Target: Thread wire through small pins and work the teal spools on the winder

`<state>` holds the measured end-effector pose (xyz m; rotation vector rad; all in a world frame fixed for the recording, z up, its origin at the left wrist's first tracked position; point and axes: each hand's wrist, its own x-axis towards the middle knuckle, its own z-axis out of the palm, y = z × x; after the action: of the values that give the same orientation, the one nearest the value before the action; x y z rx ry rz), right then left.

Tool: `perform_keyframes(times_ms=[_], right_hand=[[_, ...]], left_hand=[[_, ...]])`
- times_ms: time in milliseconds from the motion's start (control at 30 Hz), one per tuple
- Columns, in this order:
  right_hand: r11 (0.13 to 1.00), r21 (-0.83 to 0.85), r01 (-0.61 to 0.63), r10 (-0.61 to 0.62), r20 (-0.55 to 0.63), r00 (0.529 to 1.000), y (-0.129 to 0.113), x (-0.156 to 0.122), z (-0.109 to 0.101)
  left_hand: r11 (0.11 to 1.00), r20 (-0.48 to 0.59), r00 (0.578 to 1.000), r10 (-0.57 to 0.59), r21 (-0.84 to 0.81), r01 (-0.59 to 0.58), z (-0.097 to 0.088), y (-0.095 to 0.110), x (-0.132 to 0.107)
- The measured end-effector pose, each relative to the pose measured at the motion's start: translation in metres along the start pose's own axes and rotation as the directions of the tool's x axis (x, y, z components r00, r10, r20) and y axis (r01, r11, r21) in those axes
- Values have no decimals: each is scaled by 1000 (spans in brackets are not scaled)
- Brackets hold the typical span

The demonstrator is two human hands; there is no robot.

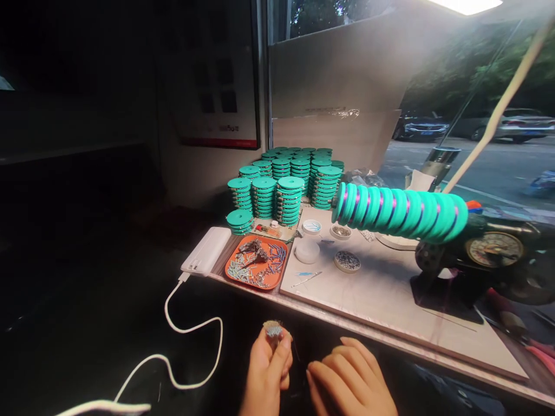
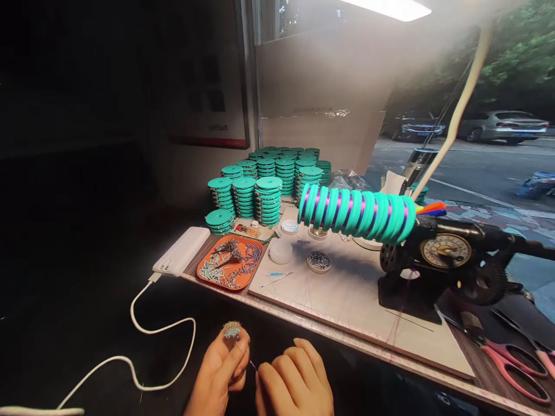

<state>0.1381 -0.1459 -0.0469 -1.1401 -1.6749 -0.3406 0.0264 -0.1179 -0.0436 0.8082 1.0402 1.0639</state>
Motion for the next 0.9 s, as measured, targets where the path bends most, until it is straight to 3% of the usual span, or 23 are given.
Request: perform_keyframes(times_ms=[167,267,500,633,900], right_hand=[[1000,-22,-23,22,-21,1000,3,0,-2],[999,-25,-35,35,-32,999,4,0,-3],[997,-3,-75,74,-47,996,4,0,-5],[997,5,-71,71,-58,996,6,-1,-3],[989,40,-139,141,-48,989,12,0,-4]], left_hand=[[974,-173,970,173,175,-143,4,-9,1],[936,-197,941,276,278,-216,6,-10,0],[871,-174,908,381,397,-290,9,-6,-1],[791,-147,882,447,525,-313,9,-8,-3],[664,-9,832,555,607,-436,14,-4,-6]])
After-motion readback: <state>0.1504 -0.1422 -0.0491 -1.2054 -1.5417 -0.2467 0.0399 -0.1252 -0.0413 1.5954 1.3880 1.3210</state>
